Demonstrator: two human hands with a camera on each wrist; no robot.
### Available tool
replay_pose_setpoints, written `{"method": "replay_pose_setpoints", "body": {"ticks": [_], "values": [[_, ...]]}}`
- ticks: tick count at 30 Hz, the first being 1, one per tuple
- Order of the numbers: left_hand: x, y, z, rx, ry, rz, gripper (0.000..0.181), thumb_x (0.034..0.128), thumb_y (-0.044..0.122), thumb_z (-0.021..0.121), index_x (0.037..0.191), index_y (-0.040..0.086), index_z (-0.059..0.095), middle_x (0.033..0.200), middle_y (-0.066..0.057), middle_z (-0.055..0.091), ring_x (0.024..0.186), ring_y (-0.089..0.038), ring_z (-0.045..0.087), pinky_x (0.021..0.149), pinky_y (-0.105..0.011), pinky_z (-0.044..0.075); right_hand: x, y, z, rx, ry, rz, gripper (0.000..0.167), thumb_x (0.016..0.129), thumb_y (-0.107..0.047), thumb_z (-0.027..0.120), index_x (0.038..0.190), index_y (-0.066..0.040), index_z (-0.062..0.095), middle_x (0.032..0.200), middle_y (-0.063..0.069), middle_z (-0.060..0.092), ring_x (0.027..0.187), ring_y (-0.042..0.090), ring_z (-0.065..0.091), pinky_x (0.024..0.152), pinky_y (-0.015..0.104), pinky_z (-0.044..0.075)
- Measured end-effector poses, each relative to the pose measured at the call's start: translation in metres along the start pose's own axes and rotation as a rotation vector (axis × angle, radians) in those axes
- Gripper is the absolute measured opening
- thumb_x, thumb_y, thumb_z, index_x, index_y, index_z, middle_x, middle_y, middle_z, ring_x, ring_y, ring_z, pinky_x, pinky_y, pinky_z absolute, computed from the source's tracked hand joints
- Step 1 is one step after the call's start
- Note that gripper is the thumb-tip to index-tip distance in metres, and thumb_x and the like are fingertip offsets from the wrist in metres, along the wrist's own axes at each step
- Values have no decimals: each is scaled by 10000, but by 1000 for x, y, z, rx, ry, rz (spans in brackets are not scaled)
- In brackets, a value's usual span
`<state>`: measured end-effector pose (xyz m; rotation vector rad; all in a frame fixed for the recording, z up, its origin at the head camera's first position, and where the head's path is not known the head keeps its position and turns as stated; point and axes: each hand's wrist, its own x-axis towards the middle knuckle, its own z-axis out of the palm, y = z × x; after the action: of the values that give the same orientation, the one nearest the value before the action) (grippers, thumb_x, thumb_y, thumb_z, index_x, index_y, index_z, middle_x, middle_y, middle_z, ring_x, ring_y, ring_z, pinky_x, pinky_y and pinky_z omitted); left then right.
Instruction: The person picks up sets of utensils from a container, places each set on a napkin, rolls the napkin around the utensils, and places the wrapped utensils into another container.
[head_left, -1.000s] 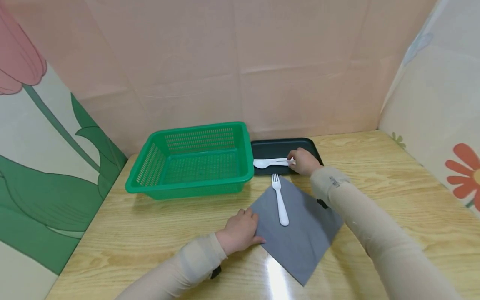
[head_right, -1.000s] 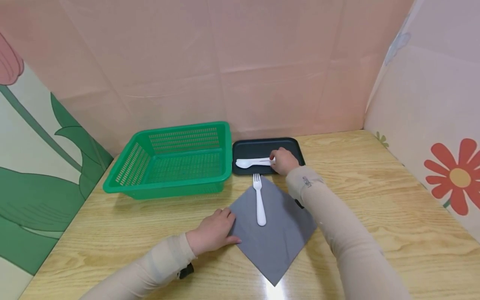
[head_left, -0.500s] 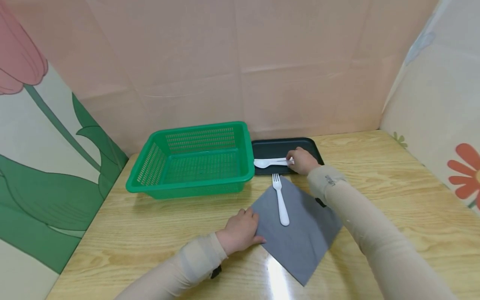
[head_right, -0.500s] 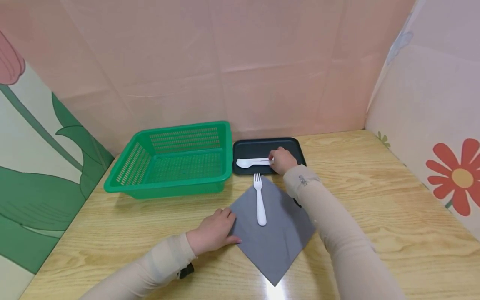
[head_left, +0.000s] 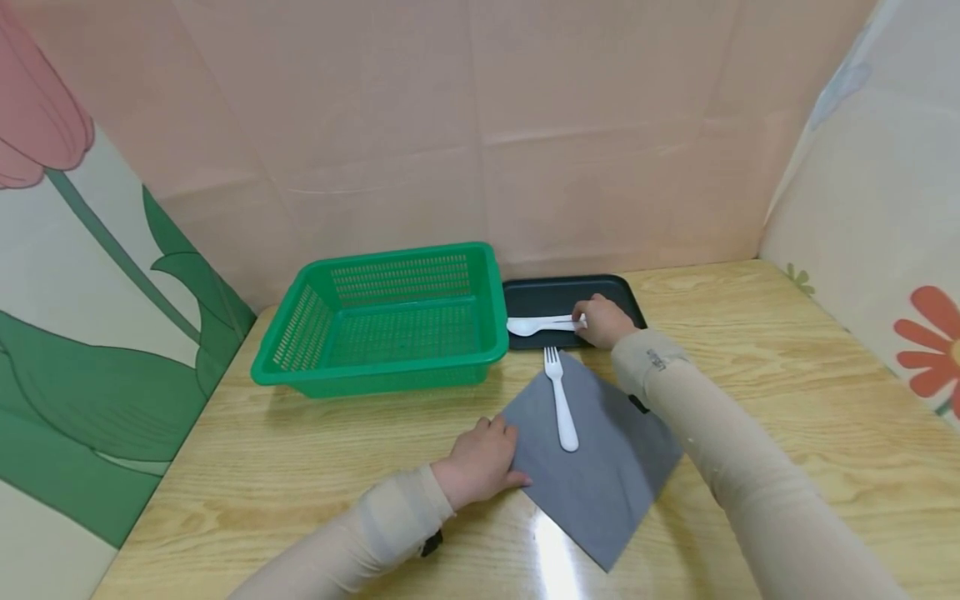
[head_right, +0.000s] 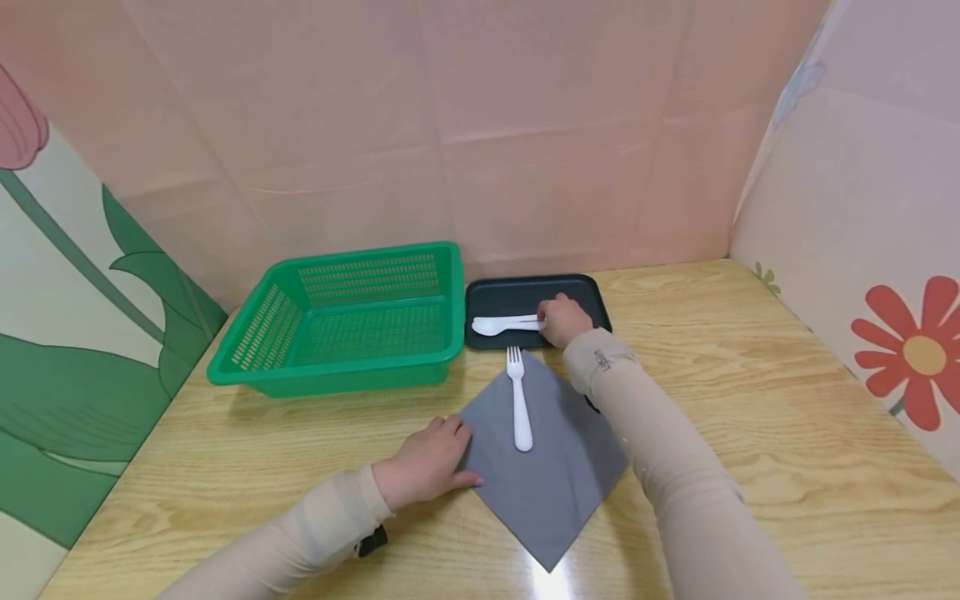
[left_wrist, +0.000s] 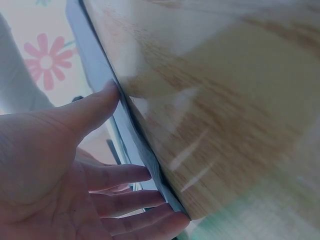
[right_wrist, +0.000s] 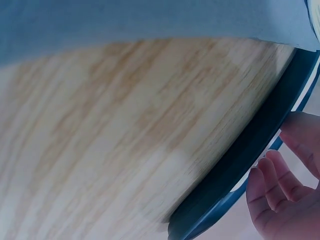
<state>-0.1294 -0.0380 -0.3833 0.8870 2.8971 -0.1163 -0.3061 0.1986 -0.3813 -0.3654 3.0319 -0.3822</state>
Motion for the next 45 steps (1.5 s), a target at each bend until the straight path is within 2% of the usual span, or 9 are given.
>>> {"method": "replay_pose_setpoints", "body": {"ticks": [13, 21, 35, 45], "values": [[0, 0, 1, 1, 20, -2, 542, 801, 549, 636, 1015, 53, 594, 964, -63, 579, 820, -156, 531, 602, -259, 488, 2, 1, 3, -11, -5, 12, 222, 875, -114, 623, 1083, -37, 616, 1051, 204, 531, 955, 322, 544, 836, 472, 468], [0, 0, 2, -2, 25, 4, 536, 801, 547, 638, 1006, 53, 593, 954, -62, 575, 818, -157, 530, 592, -257, 484, 6, 2, 6, -25, -1, 29, 188, 879, -105, 617, 1057, -44, 620, 1020, 177, 535, 896, 285, 543, 789, 438, 477], [-1, 0, 2, 6, 37, 6, 530, 803, 547, 634, 988, 52, 596, 963, -60, 583, 830, -156, 538, 596, -248, 488, 9, 2, 5, -83, 13, -6, 162, 884, -104, 619, 1025, -24, 615, 997, 157, 561, 903, 288, 576, 771, 417, 491], [0, 0, 3, 7, 35, 4, 533, 803, 553, 630, 988, 54, 594, 962, -59, 580, 828, -155, 535, 599, -248, 487, 8, 5, 2, -74, 19, 9, 160, 884, -109, 619, 1019, -23, 607, 999, 157, 552, 894, 285, 569, 764, 419, 486]]}}
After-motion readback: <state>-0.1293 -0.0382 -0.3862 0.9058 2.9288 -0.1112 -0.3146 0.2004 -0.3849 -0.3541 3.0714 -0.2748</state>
